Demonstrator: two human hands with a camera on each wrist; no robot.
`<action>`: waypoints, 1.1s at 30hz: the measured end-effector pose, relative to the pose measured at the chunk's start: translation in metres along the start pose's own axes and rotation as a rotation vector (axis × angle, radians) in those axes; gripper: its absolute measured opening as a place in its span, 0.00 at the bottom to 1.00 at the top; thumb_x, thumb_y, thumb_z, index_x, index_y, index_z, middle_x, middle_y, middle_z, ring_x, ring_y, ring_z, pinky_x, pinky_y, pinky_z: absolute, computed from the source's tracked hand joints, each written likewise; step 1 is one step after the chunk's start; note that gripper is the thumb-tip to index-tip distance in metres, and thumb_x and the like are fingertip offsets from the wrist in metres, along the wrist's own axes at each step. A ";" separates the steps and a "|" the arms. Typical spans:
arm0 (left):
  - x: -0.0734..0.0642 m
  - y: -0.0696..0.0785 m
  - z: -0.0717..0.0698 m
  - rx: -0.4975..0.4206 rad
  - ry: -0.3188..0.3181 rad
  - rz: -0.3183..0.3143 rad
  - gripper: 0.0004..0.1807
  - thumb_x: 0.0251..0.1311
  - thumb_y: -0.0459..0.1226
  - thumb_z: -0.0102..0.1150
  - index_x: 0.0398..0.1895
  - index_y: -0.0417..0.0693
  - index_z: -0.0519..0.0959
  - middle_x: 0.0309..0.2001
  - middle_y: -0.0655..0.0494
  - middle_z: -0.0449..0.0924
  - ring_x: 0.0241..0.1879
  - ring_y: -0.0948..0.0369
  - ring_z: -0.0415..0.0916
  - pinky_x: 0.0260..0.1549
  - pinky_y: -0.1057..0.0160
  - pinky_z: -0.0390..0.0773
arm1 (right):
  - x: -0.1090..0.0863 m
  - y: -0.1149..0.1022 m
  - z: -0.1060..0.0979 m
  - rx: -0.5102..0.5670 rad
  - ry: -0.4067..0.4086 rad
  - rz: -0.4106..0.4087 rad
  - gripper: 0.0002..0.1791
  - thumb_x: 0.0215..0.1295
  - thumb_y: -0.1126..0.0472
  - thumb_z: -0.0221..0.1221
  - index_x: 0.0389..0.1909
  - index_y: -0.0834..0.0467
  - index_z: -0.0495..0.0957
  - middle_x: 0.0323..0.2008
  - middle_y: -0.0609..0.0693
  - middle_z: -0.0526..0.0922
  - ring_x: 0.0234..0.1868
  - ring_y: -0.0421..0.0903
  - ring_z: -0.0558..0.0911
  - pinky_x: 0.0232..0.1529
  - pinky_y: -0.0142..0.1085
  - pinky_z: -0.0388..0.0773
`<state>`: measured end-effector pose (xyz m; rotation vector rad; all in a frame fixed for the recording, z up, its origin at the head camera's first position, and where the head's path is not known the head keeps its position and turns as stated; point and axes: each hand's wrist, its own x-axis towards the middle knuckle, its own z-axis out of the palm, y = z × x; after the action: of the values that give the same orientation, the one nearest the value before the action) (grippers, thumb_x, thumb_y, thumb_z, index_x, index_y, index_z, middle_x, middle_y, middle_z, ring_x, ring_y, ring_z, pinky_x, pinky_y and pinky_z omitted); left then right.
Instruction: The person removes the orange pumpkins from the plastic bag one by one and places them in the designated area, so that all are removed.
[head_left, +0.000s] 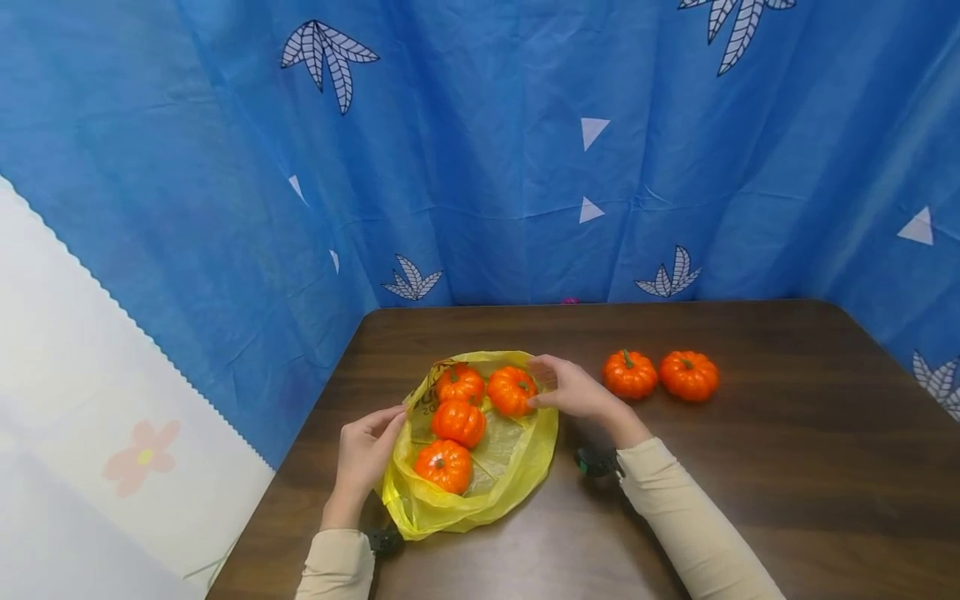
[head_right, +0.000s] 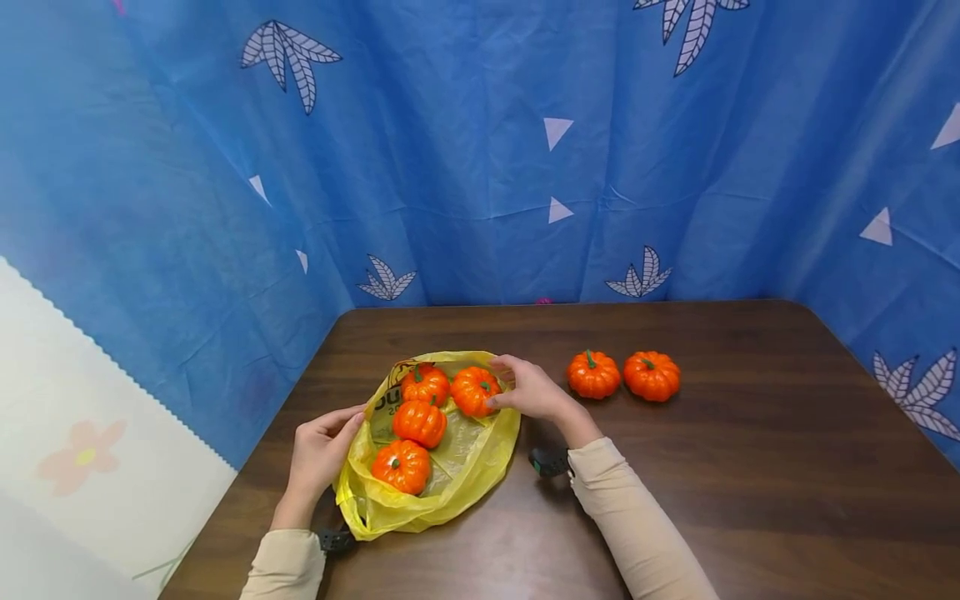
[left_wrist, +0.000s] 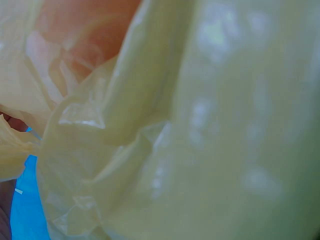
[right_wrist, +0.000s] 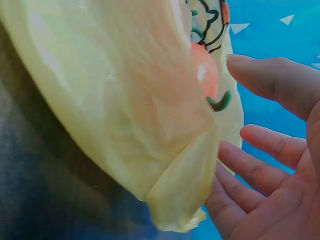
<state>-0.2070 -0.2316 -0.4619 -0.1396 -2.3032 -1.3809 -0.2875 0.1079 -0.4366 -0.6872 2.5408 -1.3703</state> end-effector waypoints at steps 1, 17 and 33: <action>0.000 0.000 0.000 -0.001 -0.003 -0.002 0.08 0.60 0.34 0.69 0.42 0.44 0.89 0.42 0.49 0.90 0.41 0.59 0.87 0.38 0.78 0.81 | 0.000 0.002 0.001 0.009 0.005 0.006 0.38 0.59 0.63 0.69 0.69 0.67 0.66 0.66 0.64 0.74 0.66 0.62 0.74 0.69 0.57 0.69; -0.002 -0.002 0.004 0.030 -0.029 -0.006 0.08 0.61 0.33 0.68 0.42 0.44 0.89 0.42 0.50 0.90 0.39 0.63 0.86 0.38 0.73 0.84 | 0.001 0.032 0.026 0.023 0.062 0.095 0.43 0.57 0.54 0.72 0.69 0.67 0.66 0.66 0.64 0.74 0.65 0.60 0.76 0.67 0.54 0.72; -0.001 -0.001 0.000 0.034 -0.007 -0.008 0.08 0.61 0.32 0.68 0.42 0.44 0.89 0.41 0.47 0.90 0.38 0.60 0.87 0.38 0.75 0.83 | 0.006 0.032 0.033 0.006 0.082 0.096 0.43 0.58 0.52 0.72 0.70 0.64 0.65 0.66 0.62 0.74 0.65 0.60 0.75 0.68 0.55 0.71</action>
<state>-0.2064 -0.2314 -0.4633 -0.1247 -2.3342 -1.3463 -0.2910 0.0958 -0.4812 -0.5114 2.5944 -1.4008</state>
